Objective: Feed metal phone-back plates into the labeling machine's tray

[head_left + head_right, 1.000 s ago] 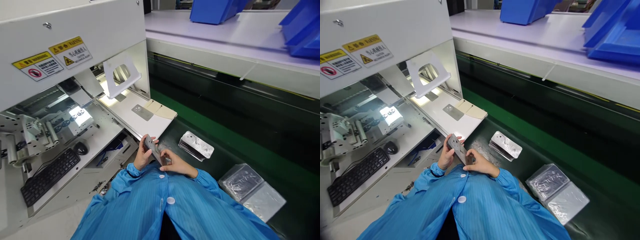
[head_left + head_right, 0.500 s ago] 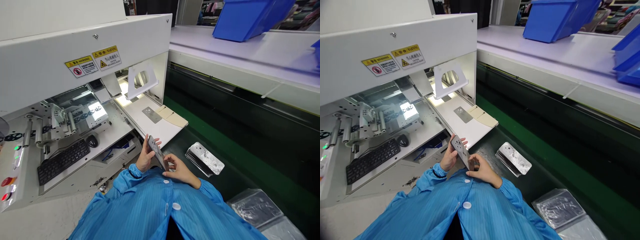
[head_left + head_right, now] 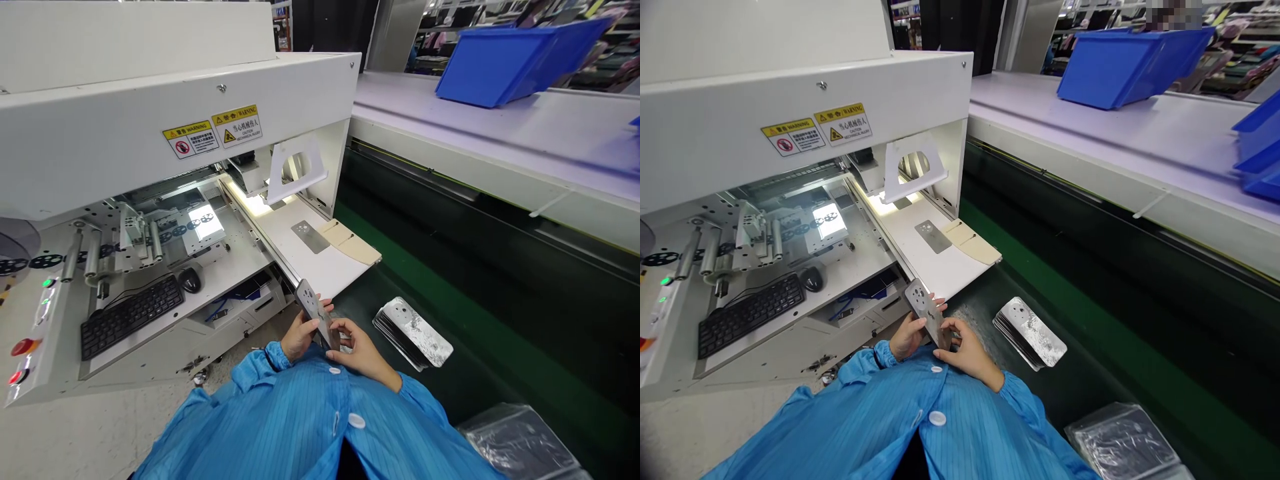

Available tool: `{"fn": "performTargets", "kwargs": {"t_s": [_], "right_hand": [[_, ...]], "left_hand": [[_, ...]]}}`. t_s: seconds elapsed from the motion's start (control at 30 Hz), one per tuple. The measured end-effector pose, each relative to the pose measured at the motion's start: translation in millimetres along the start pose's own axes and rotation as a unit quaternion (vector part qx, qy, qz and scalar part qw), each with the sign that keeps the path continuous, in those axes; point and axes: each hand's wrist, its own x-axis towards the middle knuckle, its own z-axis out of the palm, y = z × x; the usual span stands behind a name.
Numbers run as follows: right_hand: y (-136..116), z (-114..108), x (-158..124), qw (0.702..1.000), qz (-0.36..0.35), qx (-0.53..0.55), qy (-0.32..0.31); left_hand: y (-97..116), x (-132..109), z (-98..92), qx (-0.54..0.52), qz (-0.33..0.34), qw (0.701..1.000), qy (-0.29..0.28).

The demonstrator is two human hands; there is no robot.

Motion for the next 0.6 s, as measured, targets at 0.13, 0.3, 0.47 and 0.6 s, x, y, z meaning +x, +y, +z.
{"fn": "performTargets", "kwargs": {"t_s": [0.13,0.3,0.47,0.6], "right_hand": [[3,1,0,0.996,-0.027,-0.068,0.052],[0,0,1,0.986,-0.077,-0.144,0.027],[-3,1,1,0.987,-0.081,-0.138,0.008],[2,1,3,0.99,-0.044,-0.11,0.073]], "left_hand": [[-9,-1,2.9,0.015,-0.043,0.999,0.022],[-16,2,5.2,0.013,-0.033,0.997,0.069],[-13,2,7.2,-0.044,-0.041,0.994,0.094],[-13,0,6.5,-0.077,-0.043,0.993,0.073]]}}
